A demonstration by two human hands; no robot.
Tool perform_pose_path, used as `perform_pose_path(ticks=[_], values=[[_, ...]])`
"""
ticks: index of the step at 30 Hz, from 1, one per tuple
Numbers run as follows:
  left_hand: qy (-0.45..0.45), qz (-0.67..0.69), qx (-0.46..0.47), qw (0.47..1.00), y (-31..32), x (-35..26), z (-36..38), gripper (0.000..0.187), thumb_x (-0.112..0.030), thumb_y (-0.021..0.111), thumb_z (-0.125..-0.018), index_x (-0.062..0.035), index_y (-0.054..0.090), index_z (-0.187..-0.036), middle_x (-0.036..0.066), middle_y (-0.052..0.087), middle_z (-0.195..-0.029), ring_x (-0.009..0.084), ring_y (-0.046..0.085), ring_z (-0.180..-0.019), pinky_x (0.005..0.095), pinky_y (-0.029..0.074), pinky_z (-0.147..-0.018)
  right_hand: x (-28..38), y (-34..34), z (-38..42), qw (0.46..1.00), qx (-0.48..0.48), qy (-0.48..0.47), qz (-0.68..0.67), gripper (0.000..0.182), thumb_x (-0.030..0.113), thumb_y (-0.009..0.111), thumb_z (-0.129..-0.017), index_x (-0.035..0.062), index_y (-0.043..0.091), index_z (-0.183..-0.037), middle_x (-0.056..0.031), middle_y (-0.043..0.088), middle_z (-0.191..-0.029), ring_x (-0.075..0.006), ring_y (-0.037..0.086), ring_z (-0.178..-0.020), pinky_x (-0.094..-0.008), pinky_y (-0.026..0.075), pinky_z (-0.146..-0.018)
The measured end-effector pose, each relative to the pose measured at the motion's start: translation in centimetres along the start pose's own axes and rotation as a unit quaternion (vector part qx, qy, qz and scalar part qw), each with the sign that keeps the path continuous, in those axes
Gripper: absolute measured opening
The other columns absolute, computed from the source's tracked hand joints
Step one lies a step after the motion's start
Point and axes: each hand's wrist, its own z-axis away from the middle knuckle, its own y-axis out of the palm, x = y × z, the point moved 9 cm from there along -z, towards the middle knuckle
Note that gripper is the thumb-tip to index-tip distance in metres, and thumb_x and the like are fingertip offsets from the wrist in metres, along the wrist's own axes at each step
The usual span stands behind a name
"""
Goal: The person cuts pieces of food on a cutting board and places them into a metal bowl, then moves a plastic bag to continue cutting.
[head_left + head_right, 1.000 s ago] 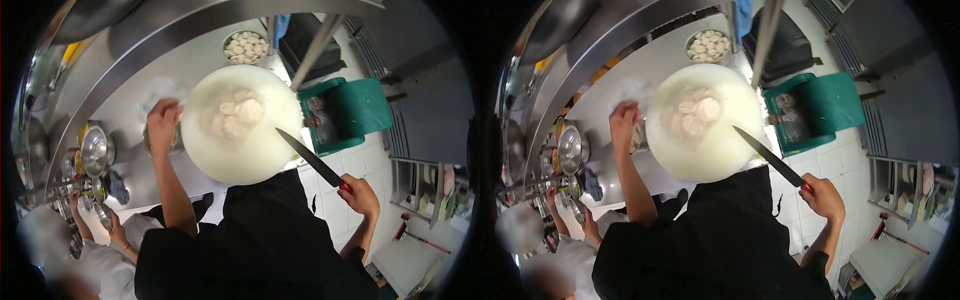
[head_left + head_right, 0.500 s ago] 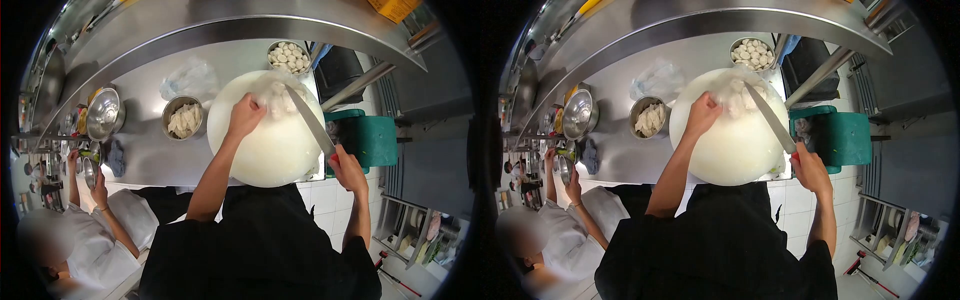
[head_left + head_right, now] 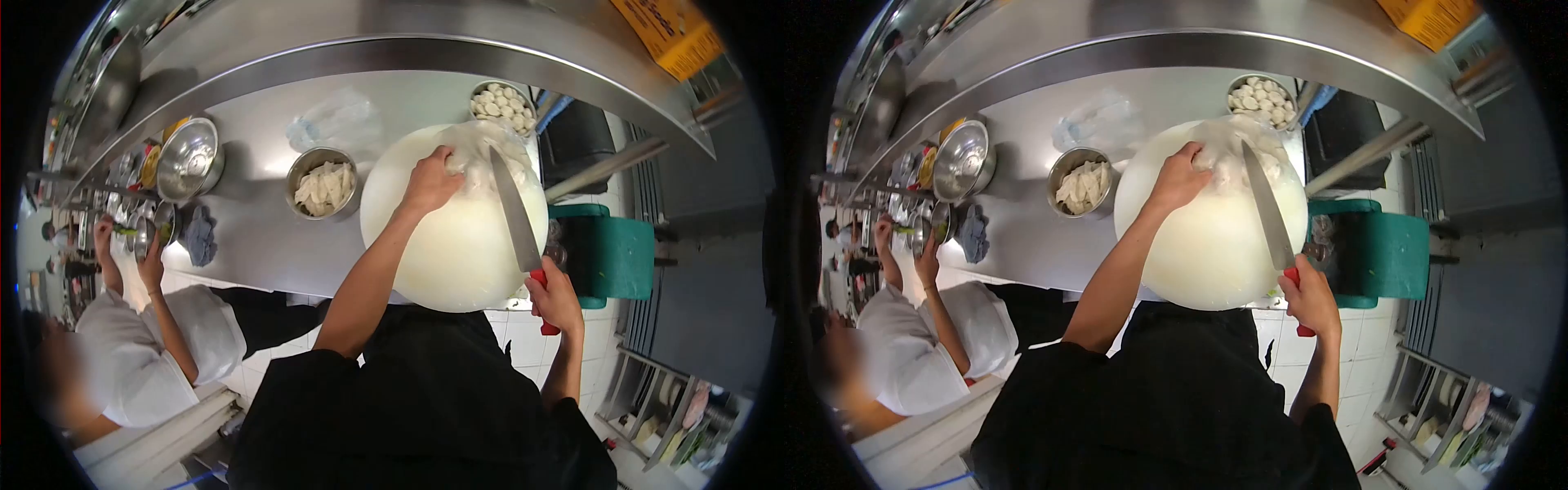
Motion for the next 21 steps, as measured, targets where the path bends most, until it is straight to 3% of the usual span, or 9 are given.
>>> perform_pose_path(ticks=[2,4,6,9,10,13,14,18,21], values=[[0.01,-0.027,-0.008,1.0,-1.6,1.2,0.5,0.06,-0.011,0.067,-0.078,-0.0007,0.051,-0.135,0.024,0.07,-0.113,0.0367,0.069,-0.106,0.0397,0.054,-0.092,-0.1,-0.2,0.2,1.0,-0.014,-0.009,-0.004,0.015,0.005,0.062,-0.093,-0.0017,0.049,-0.096,-0.0136,0.06,-0.063,-0.0216,0.062,-0.048,-0.0357,0.048,-0.046],[-0.038,0.169,-0.008,0.985,-4.1,6.2,2.9,0.054,-0.01,0.065,-0.081,-0.0046,0.052,-0.134,0.013,0.069,-0.112,0.0293,0.069,-0.104,0.0382,0.055,-0.093,-0.6,-0.6,0.9,0.999,-0.035,-0.01,-0.011,0.016,0.005,0.063,-0.092,-0.002,0.05,-0.099,-0.0152,0.061,-0.065,-0.0231,0.063,-0.05,-0.0369,0.049,-0.048],[-0.005,0.398,-0.039,0.916,-7.1,6.4,6.3,0.046,-0.014,0.062,-0.087,-0.0094,0.053,-0.132,0.006,0.064,-0.112,0.023,0.066,-0.102,0.04,0.055,-0.091,-1.8,-0.3,1.5,0.999,-0.039,-0.03,-0.013,0.018,0.005,0.063,-0.092,-0.002,0.05,-0.102,-0.0154,0.062,-0.066,-0.0231,0.063,-0.05,-0.0362,0.048,-0.048],[-0.077,0.632,-0.016,0.771,-9.2,9.1,8.9,0.038,-0.024,0.06,-0.096,-0.0145,0.052,-0.132,0.008,0.061,-0.115,0.0221,0.064,-0.103,0.0446,0.054,-0.093,-1.5,1.1,1.7,0.998,-0.036,-0.041,-0.038,0.02,0.004,0.062,-0.091,-0.0017,0.048,-0.103,-0.0177,0.062,-0.068,-0.0289,0.065,-0.055,-0.0387,0.048,-0.052],[-0.117,0.642,-0.08,0.754,-9.3,10.2,8.8,0.032,-0.042,0.055,-0.101,-0.0154,0.059,-0.119,0.008,0.062,-0.101,0.0204,0.062,-0.091,0.0427,0.053,-0.088,-1.2,2.1,1.4,0.997,-0.034,-0.056,-0.04,0.019,0.004,0.062,-0.091,-0.0016,0.048,-0.102,-0.0184,0.062,-0.068,-0.031,0.065,-0.057,-0.0398,0.049,-0.053],[-0.071,0.739,-0.058,0.667,-7.9,10.9,6.1,0.037,-0.047,0.051,-0.104,-0.0121,0.063,-0.099,0.005,0.057,-0.084,0.02,0.052,-0.074,0.0377,0.047,-0.08,2.7,5.3,0.9,0.995,0.007,-0.103,-0.017,0.022,0.009,0.063,-0.094,-0.001,0.049,-0.106,-0.0223,0.064,-0.074,-0.0422,0.066,-0.068,-0.045,0.05,-0.061],[-0.125,0.744,-0.105,0.648,-6.8,11.1,5.4,0.045,-0.049,0.047,-0.105,-0.0118,0.06,-0.082,0.004,0.049,-0.073,0.0189,0.045,-0.068,0.0353,0.042,-0.071,4.3,6.3,0.6,0.991,0.005,-0.132,0.012,0.022,0.011,0.064,-0.095,-0.0007,0.05,-0.107,-0.0235,0.065,-0.077,-0.0439,0.066,-0.07,-0.0471,0.051,-0.062],[-0.128,0.736,-0.131,0.652,-4.4,9.5,2.9,0.05,-0.05,0.039,-0.108,-0.0133,0.05,-0.077,0.003,0.044,-0.068,0.0197,0.043,-0.063,0.0366,0.039,-0.062,8.6,9.1,0.3,0.975,-0.035,-0.202,0.084,0.023,0.014,0.062,-0.097,0.0,0.052,-0.113,-0.0257,0.067,-0.086,-0.0476,0.065,-0.075,-0.0536,0.052,-0.065],[-0.052,0.766,-0.091,0.634,-3.8,7.6,1.2,0.049,-0.048,0.036,-0.109,-0.0135,0.05,-0.077,0.004,0.044,-0.067,0.0198,0.042,-0.062,0.0366,0.038,-0.061,9.9,9.6,0.5,0.969,-0.043,-0.215,0.114,0.022,0.014,0.059,-0.098,0.0006,0.052,-0.113,-0.0256,0.066,-0.091,-0.048,0.065,-0.073,-0.0541,0.053,-0.064]])
